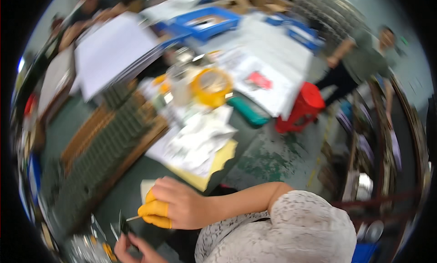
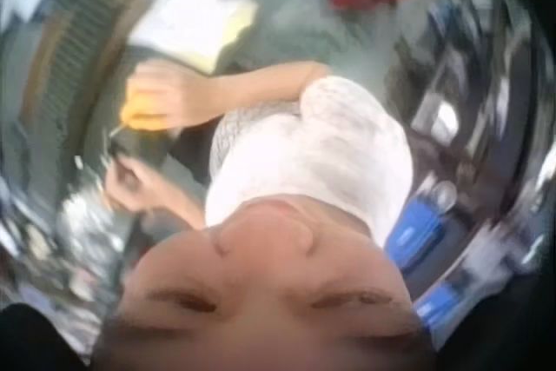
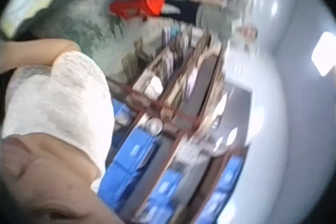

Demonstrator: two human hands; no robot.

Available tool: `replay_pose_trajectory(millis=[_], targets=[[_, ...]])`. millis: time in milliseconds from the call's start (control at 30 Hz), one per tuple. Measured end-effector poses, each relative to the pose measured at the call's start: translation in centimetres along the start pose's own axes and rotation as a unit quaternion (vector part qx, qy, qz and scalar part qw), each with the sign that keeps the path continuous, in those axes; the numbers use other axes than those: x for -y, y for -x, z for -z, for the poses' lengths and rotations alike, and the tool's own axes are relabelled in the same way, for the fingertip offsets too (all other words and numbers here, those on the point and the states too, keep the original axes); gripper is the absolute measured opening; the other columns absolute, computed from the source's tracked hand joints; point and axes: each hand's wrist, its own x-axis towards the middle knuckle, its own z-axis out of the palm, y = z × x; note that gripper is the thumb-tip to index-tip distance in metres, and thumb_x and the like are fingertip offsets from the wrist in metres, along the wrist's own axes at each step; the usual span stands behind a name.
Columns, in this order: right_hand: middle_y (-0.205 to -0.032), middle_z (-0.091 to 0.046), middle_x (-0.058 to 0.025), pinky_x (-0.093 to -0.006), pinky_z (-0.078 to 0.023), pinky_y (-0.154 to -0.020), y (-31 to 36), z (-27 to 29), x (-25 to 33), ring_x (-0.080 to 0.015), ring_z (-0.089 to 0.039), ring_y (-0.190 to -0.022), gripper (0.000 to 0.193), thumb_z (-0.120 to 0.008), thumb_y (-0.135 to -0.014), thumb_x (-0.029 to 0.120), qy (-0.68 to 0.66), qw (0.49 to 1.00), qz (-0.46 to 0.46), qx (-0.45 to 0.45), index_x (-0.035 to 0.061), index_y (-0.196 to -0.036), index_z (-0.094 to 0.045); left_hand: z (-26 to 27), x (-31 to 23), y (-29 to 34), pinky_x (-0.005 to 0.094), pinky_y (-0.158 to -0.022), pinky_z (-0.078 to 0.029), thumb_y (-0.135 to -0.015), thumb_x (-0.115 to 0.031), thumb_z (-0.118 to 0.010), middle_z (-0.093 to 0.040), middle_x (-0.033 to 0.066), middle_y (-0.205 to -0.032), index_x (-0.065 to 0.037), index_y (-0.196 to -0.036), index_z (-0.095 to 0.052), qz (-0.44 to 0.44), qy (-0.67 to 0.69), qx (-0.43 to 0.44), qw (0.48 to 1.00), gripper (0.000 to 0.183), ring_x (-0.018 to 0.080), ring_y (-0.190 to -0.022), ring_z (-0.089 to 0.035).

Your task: The person uses a wooden stick to apply a substance to a small rectangular component held in their left hand. They then wipe the component with a white cloth. The person repeats this process on multiple components at a factory workstation.

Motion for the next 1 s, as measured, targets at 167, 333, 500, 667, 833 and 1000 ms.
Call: replay_pose_trajectory(millis=[167, 333, 500, 667, 833, 1000], targets=[[-0.092, -0.049, -0.0112, -0.0386, -0.046, -0.075, 3.6, 4.3, -2.7, -0.0306, -0.052, -0.085, 0.021, -0.074, -0.079, 0.009, 0.108, 0.989, -0.051, -0.088, 0.0035, -0.096, -0.062, 0.6, -3.9, -2.1, 0.03, -0.071, -0.059, -0.086, -0.003, -0.074, -0.067, 0.0149, -0.092, 0.004, -0.101, -0.067, -0.019, 0.014, 0.021, 1.0, 0.018, 0.0223, -0.08, -0.067], [-0.09, -0.049, -0.0079, -0.0354, -0.045, -0.072, 7.3, 5.4, -4.5, -0.0253, -0.053, -0.082, 0.019, -0.073, -0.085, 0.012, 0.217, 0.968, -0.083, -0.096, 0.0064, -0.1, -0.063, -0.1, -4.2, -3.1, 0.0304, -0.071, -0.059, -0.085, -0.004, -0.076, -0.067, 0.0161, -0.094, 0.004, -0.106, -0.064, 0.038, 0.105, 0.004, 0.994, 0.025, 0.0228, -0.083, -0.067], [-0.09, -0.05, -0.0078, -0.0344, -0.046, -0.073, 7.4, 4.2, -5.3, -0.0241, -0.053, -0.082, 0.016, -0.07, -0.087, 0.013, 0.208, 0.968, -0.061, -0.128, 0.0056, -0.099, -0.063, -0.9, -4.1, -3.8, 0.0302, -0.068, -0.058, -0.084, -0.003, -0.076, -0.068, 0.0151, -0.095, 0.001, -0.106, -0.062, 0.066, 0.181, 0.016, 0.981, 0.027, 0.0216, -0.082, -0.067], [-0.09, -0.052, -0.0069, -0.0336, -0.046, -0.072, 7.6, 4.3, -5.1, -0.023, -0.053, -0.081, 0.016, -0.07, -0.087, 0.015, 0.236, 0.963, -0.036, -0.128, 0.0059, -0.099, -0.063, -1.1, -4.1, -3.8, 0.0293, -0.067, -0.057, -0.084, -0.005, -0.076, -0.068, 0.0156, -0.097, 0.001, -0.106, -0.062, 0.098, 0.252, 0.059, 0.961, 0.026, 0.0215, -0.082, -0.067], [-0.09, -0.052, -0.007, -0.0331, -0.046, -0.072, 8.0, 4.7, -5.5, -0.023, -0.054, -0.081, 0.017, -0.071, -0.086, 0.016, 0.257, 0.957, -0.024, -0.131, 0.0056, -0.098, -0.063, -1.4, -4.0, -3.7, 0.0348, -0.085, -0.054, -0.086, -0.012, -0.075, -0.068, 0.0168, -0.104, 0.0, -0.11, -0.063, 0.182, 0.279, 0.114, 0.936, 0.029, 0.0244, -0.093, -0.066], [-0.094, -0.056, -0.0102, -0.0383, -0.05, -0.074, 7.5, 5.0, -6.2, -0.0284, -0.057, -0.086, 0.02, -0.071, -0.085, 0.018, 0.33, 0.938, 0.053, -0.095, 0.0052, -0.099, -0.064, -0.3, -4.1, -3.6, 0.043, -0.117, -0.031, -0.095, -0.027, -0.065, -0.058, 0.0148, -0.136, 0.0, -0.133, -0.055, 0.293, 0.169, 0.176, 0.924, 0.047, 0.0227, -0.128, -0.049]])
